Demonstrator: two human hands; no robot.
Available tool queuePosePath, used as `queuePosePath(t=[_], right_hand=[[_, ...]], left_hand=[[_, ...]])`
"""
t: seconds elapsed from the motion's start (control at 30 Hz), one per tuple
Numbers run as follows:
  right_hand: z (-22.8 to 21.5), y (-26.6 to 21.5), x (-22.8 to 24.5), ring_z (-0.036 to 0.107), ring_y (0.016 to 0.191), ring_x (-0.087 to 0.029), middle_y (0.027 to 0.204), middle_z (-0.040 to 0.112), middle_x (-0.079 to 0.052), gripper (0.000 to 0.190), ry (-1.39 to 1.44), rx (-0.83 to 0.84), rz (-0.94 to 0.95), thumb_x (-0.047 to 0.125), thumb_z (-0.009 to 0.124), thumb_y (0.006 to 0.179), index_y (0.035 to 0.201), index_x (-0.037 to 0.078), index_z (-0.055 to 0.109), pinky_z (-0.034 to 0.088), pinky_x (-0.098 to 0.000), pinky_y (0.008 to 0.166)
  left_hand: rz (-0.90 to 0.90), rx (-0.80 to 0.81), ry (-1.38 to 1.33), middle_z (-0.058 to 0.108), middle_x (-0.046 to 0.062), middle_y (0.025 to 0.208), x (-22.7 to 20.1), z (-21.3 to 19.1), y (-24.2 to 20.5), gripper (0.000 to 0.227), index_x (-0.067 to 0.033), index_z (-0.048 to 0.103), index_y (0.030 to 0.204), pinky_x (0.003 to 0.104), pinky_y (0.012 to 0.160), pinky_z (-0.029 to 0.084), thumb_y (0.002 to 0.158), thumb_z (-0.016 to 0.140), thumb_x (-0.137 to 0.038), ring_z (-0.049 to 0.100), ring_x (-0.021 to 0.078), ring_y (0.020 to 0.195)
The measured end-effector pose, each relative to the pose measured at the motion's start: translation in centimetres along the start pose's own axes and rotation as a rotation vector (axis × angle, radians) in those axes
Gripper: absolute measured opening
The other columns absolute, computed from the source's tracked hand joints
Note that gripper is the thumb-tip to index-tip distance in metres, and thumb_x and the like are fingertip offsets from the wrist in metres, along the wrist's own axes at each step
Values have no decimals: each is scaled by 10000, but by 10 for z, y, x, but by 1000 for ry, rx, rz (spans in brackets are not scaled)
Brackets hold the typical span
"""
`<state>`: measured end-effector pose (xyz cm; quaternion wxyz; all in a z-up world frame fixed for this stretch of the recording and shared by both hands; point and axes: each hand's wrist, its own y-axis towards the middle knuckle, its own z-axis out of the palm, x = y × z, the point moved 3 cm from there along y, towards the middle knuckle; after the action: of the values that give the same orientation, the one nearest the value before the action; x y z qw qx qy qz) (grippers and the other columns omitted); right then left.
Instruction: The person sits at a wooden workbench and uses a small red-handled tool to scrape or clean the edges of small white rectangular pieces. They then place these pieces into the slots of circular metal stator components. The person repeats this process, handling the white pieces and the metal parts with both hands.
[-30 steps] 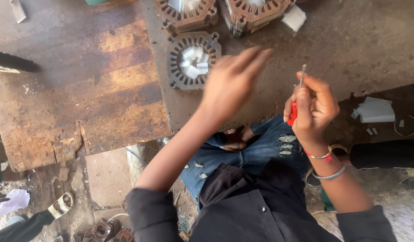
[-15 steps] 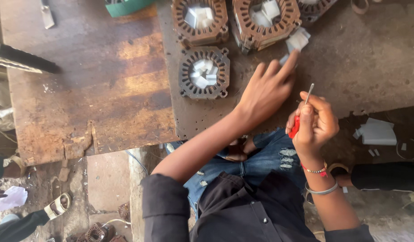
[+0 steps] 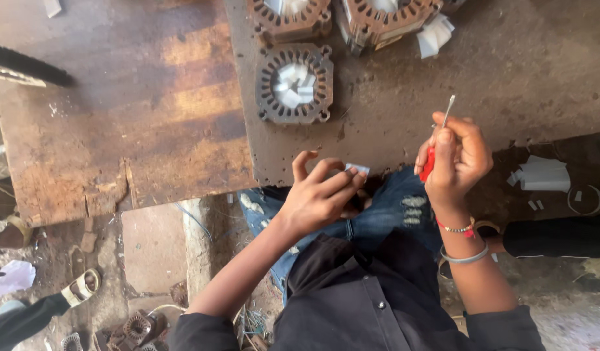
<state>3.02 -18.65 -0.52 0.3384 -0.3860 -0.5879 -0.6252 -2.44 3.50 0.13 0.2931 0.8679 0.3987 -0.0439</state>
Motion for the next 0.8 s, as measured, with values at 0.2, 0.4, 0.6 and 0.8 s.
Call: queuePosePath(t=[0.2, 0.4, 0.6, 0.8], right_hand=[[3, 4, 9, 564, 539, -78, 776, 558, -13, 185, -16, 20, 58, 89, 521, 1166, 1236, -37, 636, 454, -224, 469], [2, 22, 49, 578, 629, -177, 837, 614, -85, 268, -616, 593, -138, 66, 685, 982, 1241, 19, 735, 463, -325, 582], [19, 17, 50, 584, 585, -248, 809, 603, -97, 285, -794, 687, -233, 42, 715, 937, 1212, 93, 771, 470, -372, 515], [14, 19, 43, 581, 557, -214, 799, 592, -60, 519, -962, 934, -382, -71, 663, 763, 1251, 90, 743, 495, -351, 492]], left_hand=[[-243, -120, 110, 652, -9, 1133, 5, 9, 20, 311, -192, 717, 1154, 553, 1144, 275, 868, 705, -70, 561, 245, 1279], [-125, -143, 161, 642, 7, 1124, -2, 5, 12, 294, -152, 692, 1272, 586, 1177, 236, 993, 737, -233, 592, 239, 1282], [1, -112, 198, 663, 61, 1186, -3, -1, 1, 474, -107, 668, 1378, 621, 1184, 193, 965, 732, -329, 586, 263, 1287], [-16, -111, 165, 654, 57, 1177, 1, 4, 3, 423, -46, 657, 1345, 633, 1212, 188, 1002, 741, -278, 588, 254, 1314]])
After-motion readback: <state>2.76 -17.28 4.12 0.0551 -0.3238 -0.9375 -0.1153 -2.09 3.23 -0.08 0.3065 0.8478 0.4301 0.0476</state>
